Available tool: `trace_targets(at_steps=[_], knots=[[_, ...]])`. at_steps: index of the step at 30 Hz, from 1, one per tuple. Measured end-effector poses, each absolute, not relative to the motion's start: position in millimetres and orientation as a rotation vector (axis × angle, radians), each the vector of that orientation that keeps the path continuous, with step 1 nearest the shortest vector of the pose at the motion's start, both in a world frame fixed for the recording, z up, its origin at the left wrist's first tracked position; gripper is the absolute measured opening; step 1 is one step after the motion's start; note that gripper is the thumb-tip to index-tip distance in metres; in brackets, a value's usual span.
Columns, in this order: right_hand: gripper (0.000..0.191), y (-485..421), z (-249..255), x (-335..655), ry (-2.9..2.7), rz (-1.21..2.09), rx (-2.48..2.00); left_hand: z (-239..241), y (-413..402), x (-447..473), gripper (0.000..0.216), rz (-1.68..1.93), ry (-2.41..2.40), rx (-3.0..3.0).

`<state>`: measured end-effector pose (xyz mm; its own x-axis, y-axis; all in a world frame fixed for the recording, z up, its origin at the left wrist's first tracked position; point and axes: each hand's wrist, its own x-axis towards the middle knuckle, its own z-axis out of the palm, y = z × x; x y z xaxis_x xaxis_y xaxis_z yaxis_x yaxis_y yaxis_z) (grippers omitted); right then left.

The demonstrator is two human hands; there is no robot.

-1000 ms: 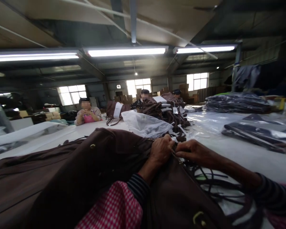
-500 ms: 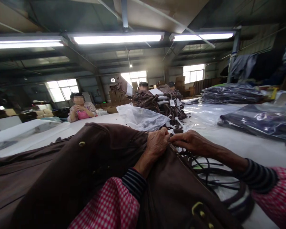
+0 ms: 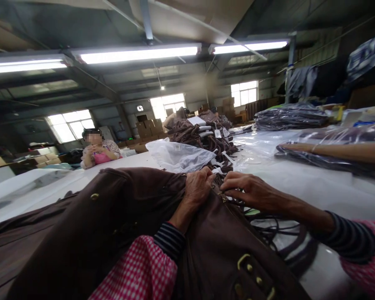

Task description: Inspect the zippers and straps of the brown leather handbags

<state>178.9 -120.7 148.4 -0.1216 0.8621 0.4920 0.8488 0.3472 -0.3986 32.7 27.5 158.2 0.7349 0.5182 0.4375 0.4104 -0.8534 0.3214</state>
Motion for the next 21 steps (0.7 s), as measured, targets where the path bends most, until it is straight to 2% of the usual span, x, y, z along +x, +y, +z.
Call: trace_targets(at_steps=[6, 11, 21], knots=[[0.011, -150, 136, 158, -1.823, -0.184, -1.435, 156, 27, 32, 0.013, 0.8, 0.737, 2.727], [0.014, -140, 117, 154, -1.859, -0.248, -1.514, 154, 30, 32, 0.012, 0.844, 0.735, 2.738], [0.022, -119, 128, 147, -1.804, -0.03, -1.564, 155, 31, 31, 0.013, 0.824, 0.758, 2.733]])
